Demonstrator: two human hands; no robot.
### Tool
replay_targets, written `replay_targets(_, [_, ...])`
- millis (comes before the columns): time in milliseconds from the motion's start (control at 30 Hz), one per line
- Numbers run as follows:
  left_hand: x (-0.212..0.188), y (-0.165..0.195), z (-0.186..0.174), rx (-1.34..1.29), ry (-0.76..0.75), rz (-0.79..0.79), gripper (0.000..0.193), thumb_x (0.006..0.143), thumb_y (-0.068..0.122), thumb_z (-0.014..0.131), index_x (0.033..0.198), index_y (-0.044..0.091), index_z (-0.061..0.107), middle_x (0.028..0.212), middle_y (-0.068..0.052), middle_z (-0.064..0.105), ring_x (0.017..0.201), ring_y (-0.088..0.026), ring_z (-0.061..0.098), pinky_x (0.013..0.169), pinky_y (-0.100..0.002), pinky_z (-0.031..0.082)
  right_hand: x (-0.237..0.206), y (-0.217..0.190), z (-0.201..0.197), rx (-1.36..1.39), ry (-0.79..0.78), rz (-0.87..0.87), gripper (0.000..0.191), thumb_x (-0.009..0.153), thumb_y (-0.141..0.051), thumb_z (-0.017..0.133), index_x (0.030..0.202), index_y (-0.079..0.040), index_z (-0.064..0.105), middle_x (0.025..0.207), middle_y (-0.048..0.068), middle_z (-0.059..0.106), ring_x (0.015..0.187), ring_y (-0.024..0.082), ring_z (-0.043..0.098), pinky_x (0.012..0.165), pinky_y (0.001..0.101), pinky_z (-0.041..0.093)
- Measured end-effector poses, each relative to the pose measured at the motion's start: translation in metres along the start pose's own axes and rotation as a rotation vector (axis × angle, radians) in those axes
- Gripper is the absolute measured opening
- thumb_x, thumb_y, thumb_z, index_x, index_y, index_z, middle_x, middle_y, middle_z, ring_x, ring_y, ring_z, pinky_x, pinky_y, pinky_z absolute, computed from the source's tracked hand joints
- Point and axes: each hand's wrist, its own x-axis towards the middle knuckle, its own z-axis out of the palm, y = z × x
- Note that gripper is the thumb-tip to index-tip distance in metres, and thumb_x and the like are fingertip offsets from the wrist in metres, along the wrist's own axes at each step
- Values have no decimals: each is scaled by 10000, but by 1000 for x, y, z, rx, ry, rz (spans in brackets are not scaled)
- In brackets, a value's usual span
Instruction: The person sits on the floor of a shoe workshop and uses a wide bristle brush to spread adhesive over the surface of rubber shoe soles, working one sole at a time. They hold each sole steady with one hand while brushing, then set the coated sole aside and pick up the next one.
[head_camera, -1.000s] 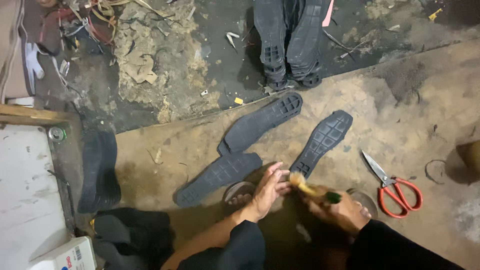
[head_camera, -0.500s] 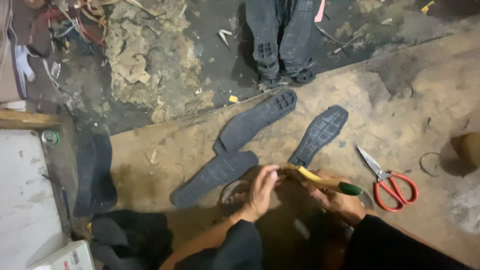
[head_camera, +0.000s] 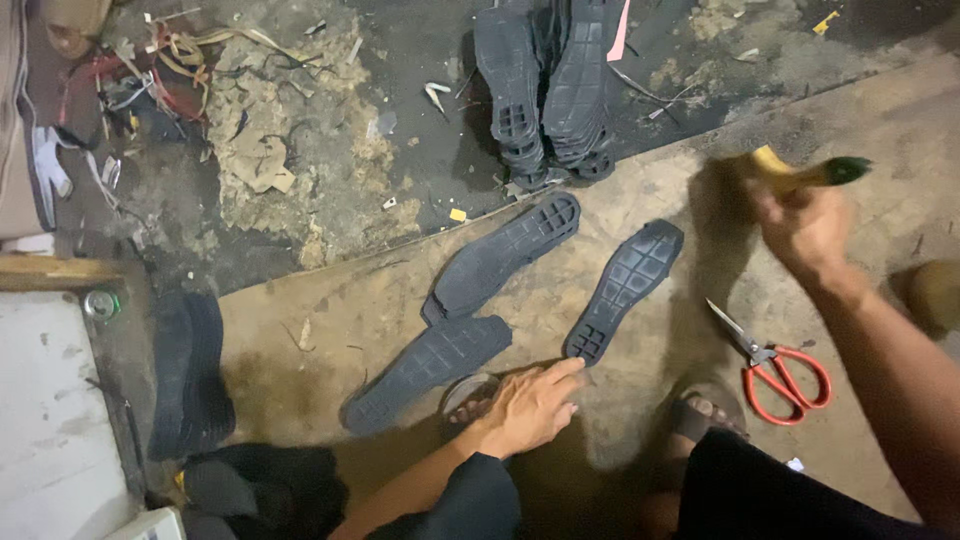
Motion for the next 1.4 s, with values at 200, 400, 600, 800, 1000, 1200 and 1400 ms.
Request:
replay_targets(200, [48, -16, -2, 127, 58, -26, 637, 758, 315, 797, 1292, 27, 605, 1153, -164, 566, 940, -383, 651, 789, -501, 542, -68, -17, 2, 363, 80, -82, 390, 1063, -263, 721, 1242, 82, 683, 1032, 104, 714, 897, 125, 620, 729, 285, 502])
replay_targets(400, [76, 6, -24, 241, 173, 134, 448, 931, 204, 707, 1320, 15, 586, 1138, -168, 644, 991, -358, 671, 845, -460, 569, -141, -2, 6, 358, 68, 485, 405, 1031, -321, 754, 1019, 83, 730, 890, 63, 670, 760, 123, 546, 647, 290, 442])
replay_targets(600, [89, 79, -97, -480, 237, 29, 347, 1071, 146, 544, 1370, -27, 587, 1078, -190, 749, 906, -268, 765, 765, -363, 624, -147, 10, -24, 407, 241, 438, 382, 1076, -331, 713, 1041, 49, 701, 872, 86, 662, 707, 141, 582, 606, 315, 444])
replay_targets(800, [83, 102, -124, -1066, 203, -99, 431, 1089, 118, 473, 1489, -39, 435, 1206, -164, 700, 983, -231, 764, 806, -305, 660, -143, 2, -29, 514, 288, 370, 278, 1058, -254, 721, 1064, 21, 678, 910, 50, 668, 730, 124, 599, 638, 294, 468])
replay_targets(1000, [60, 26, -62, -755, 121, -403, 505, 1011, 114, 556, 1499, 20, 468, 1183, -189, 712, 928, -222, 767, 786, -318, 654, -144, 0, -27, 602, 300, 298, 257, 1124, -213, 717, 1044, 28, 678, 878, 31, 637, 782, 117, 553, 674, 289, 436])
replay_targets(1200, [12, -1, -25, -93, 138, -288, 429, 937, 155, 676, 1343, 41, 599, 1368, -166, 590, 1050, -384, 695, 888, -438, 576, -138, -6, -28, 470, 271, 376, 262, 1077, -251, 694, 1055, 8, 657, 880, 34, 634, 702, 140, 566, 595, 321, 436])
replay_targets(1400, [22, 0, -22, 9, -118, -96, 497, 851, 115, 704, 1329, 29, 597, 1495, -207, 480, 1024, -429, 666, 850, -510, 552, -139, -22, 36, 418, -242, 167, 289, 954, -234, 671, 1171, -51, 727, 1004, 55, 720, 844, 149, 648, 708, 315, 535])
